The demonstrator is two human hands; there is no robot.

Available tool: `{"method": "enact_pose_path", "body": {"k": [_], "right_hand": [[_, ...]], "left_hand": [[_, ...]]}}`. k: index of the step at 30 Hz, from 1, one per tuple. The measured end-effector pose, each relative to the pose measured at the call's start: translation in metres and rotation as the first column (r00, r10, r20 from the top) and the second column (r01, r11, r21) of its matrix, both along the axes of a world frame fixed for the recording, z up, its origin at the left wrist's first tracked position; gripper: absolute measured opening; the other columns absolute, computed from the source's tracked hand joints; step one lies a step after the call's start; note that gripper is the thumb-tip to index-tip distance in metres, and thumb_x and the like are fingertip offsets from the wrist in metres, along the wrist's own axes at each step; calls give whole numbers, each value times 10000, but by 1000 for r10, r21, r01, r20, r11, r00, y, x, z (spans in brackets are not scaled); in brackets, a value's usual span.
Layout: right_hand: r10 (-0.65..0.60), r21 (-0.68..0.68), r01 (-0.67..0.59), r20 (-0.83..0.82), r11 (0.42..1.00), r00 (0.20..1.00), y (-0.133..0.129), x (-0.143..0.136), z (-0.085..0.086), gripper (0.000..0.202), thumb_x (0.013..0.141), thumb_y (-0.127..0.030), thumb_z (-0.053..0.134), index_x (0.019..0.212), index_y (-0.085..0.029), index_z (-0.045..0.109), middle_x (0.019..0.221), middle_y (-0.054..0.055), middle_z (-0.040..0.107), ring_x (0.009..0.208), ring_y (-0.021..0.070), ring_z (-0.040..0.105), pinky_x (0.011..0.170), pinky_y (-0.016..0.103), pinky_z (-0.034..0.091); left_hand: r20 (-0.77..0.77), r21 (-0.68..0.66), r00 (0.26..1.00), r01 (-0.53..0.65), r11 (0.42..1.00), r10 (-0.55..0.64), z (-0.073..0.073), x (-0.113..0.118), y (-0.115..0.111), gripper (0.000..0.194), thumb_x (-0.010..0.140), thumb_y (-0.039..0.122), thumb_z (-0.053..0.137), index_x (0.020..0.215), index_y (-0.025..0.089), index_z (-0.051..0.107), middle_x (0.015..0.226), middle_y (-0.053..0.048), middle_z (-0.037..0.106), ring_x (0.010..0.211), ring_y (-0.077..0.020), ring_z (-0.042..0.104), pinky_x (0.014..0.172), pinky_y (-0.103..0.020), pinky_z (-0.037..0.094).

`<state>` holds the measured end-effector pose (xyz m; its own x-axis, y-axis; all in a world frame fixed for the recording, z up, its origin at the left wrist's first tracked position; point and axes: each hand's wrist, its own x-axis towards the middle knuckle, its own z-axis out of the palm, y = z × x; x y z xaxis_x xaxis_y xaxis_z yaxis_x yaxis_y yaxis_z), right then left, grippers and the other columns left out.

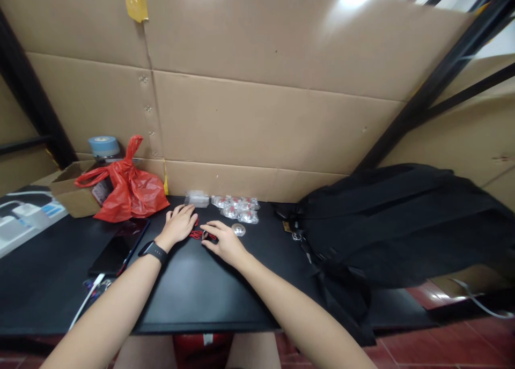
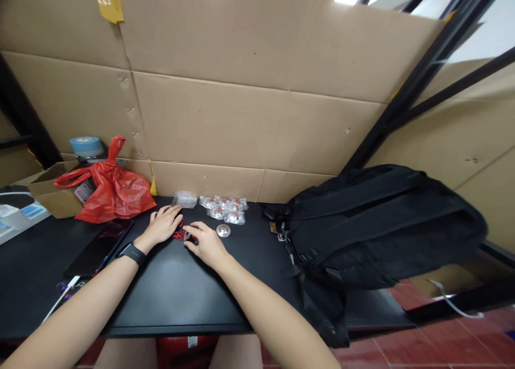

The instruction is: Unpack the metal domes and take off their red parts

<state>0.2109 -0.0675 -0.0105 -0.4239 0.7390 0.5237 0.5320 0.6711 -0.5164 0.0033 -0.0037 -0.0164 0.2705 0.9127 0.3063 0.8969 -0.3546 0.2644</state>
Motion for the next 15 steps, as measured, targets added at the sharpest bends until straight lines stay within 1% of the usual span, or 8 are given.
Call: {"method": "enact_pose_path", "body": {"k": [2, 4, 7, 9, 12, 15], "right_hand": [[-27, 10, 27, -24, 1000, 999, 1, -2, -1, 443, 804, -168, 674, 1239, -250, 665, 1226, 88, 652, 1083, 200, 663, 986, 332, 534], [-57, 21, 58, -59, 998, 997, 2, -2, 0, 475, 786, -156, 650, 1254, -237, 652, 1250, 94, 643, 1121, 204, 645, 1006, 331, 521], [-100, 39, 105, -114, 994, 989, 4, 3, 3, 472, 774, -169, 636, 1243, -216, 652, 1287, 107, 627, 1180, 215, 612, 1046, 348, 494], [-121, 46, 128, -134, 991, 984, 5, 9, 6, 456, 771, -180, 634, 1225, -211, 658, 1277, 108, 635, 1181, 221, 611, 1057, 367, 485], [-139, 57, 149, -152, 987, 979, 7, 19, 13, 444, 765, -185, 632, 1208, -204, 660, 1241, 109, 655, 1150, 229, 623, 1048, 390, 486], [-150, 81, 167, -180, 983, 972, 9, 30, 21, 419, 769, -180, 615, 1184, -196, 665, 1202, 108, 671, 1114, 231, 636, 1026, 392, 496]], "left_hand": [[-3, 3, 1000, -5, 1000, 5, -1, 0, 0, 449, 1015, 429, 298, 1334, 270, 570, 1488, -88, 492, 1385, -312, 373, 1052, -578, 325], [-16, -2, 1000, -9, 1000, 9, -2, -1, 1, 442, 1015, 428, 297, 1323, 278, 578, 1505, -78, 472, 1398, -312, 357, 1053, -581, 316], [-34, -7, 999, -6, 1000, 6, -3, 0, 2, 456, 1018, 418, 293, 1375, 272, 535, 1508, -86, 469, 1407, -306, 348, 1056, -563, 311], [-32, 9, 999, -10, 1000, 11, -1, 0, 0, 460, 1021, 391, 286, 1400, 253, 506, 1497, -97, 480, 1399, -298, 359, 1051, -541, 318], [3, 95, 1000, -17, 995, 16, 9, 3, -6, 432, 1017, 351, 316, 1383, 226, 508, 1461, -112, 515, 1361, -276, 410, 1030, -489, 338], [67, 227, 998, 1, 974, -16, 24, 5, -14, 358, 1001, 311, 384, 1293, 215, 567, 1369, -115, 586, 1259, -252, 512, 988, -418, 368]]}}
